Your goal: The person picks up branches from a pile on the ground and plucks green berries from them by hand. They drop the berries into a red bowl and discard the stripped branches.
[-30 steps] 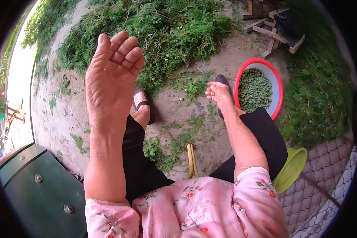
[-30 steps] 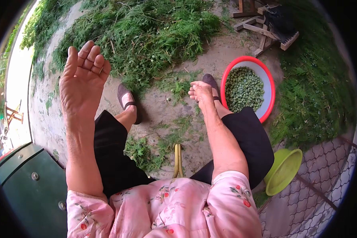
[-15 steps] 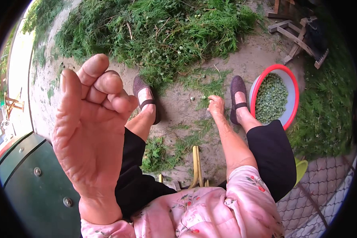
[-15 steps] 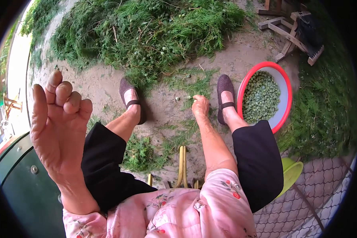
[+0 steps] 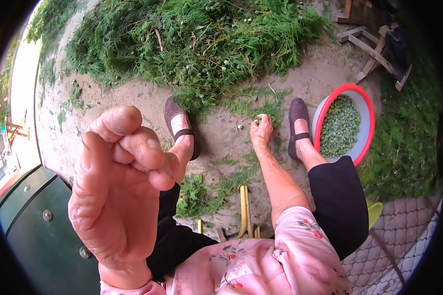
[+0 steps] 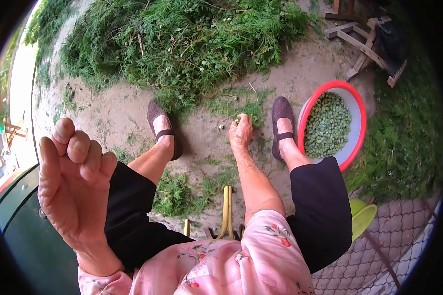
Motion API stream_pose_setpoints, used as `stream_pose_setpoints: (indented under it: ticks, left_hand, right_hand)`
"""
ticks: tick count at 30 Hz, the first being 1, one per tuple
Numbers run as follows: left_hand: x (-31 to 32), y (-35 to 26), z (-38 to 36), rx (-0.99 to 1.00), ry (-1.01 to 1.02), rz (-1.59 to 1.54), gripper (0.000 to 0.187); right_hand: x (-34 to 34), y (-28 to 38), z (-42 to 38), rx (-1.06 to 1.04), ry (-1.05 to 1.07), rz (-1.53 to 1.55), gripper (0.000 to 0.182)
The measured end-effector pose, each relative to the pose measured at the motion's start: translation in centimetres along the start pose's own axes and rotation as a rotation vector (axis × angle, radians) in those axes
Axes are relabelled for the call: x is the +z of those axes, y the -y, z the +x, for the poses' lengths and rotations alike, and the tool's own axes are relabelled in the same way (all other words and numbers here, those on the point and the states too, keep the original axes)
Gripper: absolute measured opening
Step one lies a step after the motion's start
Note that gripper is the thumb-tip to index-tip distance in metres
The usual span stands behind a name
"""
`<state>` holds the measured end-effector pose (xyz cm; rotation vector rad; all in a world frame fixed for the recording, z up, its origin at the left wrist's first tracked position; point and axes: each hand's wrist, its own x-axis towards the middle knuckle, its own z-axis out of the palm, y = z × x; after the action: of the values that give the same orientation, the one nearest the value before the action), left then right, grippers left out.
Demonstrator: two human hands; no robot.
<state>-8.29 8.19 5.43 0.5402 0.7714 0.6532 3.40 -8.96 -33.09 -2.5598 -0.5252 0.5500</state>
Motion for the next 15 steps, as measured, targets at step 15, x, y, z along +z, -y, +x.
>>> stream_pose_setpoints:
  ticks: [15]
  left_hand:
    - [-1.6, -0.4, 0.4, 0.027, 0.168, 0.235, 0.029]
  right_hand:
    - [0.2, 2.6, 6.9, -0.165, 0.142, -0.143, 0.024]
